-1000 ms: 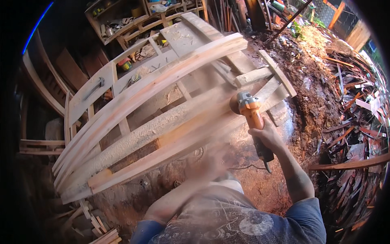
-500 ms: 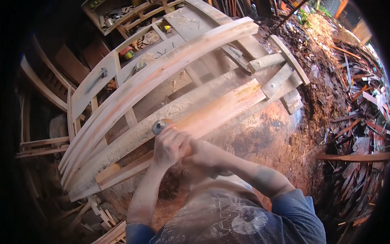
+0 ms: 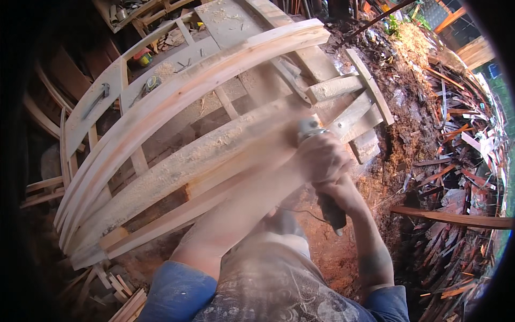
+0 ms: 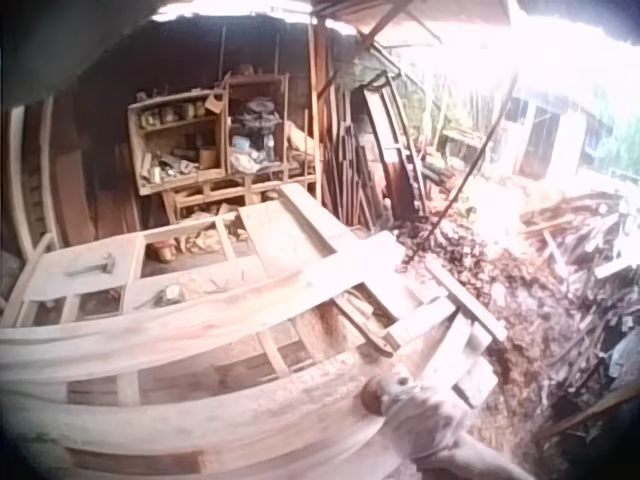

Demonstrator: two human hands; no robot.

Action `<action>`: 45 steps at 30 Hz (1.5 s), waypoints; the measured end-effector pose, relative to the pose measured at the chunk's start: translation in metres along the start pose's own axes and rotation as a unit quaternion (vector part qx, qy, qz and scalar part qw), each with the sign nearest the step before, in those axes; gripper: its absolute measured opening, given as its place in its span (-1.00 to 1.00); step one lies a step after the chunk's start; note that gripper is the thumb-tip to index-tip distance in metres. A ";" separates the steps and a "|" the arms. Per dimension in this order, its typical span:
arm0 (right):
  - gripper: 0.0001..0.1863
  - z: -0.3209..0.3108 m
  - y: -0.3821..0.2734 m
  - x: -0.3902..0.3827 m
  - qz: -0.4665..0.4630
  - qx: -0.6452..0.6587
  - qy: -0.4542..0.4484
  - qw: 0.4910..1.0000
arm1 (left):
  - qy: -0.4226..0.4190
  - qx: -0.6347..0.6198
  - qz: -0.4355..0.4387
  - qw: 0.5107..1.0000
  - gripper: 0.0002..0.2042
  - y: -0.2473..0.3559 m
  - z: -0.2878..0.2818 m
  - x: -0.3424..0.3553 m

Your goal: The person sands a wooden plank using a handheld grinder, retrieves more wooden planks from a pile by hand, places them onto the workbench, and sands them with the grinder.

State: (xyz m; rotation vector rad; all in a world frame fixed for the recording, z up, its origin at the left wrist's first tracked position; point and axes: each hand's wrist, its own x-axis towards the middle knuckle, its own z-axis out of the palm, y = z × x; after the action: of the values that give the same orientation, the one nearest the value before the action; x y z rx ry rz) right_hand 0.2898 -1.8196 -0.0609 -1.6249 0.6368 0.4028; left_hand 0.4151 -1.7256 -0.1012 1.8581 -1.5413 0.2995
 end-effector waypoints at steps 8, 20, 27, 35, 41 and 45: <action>-0.79 0.009 0.003 0.010 -0.005 -0.009 -0.030 0.999 | 0.009 -0.003 -0.031 0.999 -0.80 -0.004 -0.008 -0.012; -0.63 0.177 -0.016 -0.006 -0.196 -0.261 -0.270 0.906 | 0.072 0.118 -0.255 0.957 -0.75 0.053 -0.161 -0.183; -0.70 0.111 -0.036 -0.006 -0.004 -0.154 -0.185 0.970 | 0.078 0.018 -0.160 0.984 -0.83 0.018 -0.108 -0.121; -0.83 -0.006 -0.011 0.014 0.037 0.029 0.013 0.999 | 0.019 -0.002 -0.033 0.999 -0.86 -0.012 0.002 0.013; -0.86 0.025 -0.006 0.007 0.022 -0.032 -0.044 0.998 | 0.017 -0.037 -0.068 0.997 -0.86 -0.003 -0.017 -0.027; -0.82 0.099 -0.018 0.000 -0.124 -0.109 -0.169 0.972 | 0.064 0.014 -0.164 0.984 -0.91 0.019 -0.093 -0.107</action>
State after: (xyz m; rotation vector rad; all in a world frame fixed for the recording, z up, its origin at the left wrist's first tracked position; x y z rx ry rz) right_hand 0.3104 -1.7210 -0.0627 -1.7659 0.1333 0.5635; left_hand 0.3920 -1.5852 -0.0881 2.0350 -1.1276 0.2819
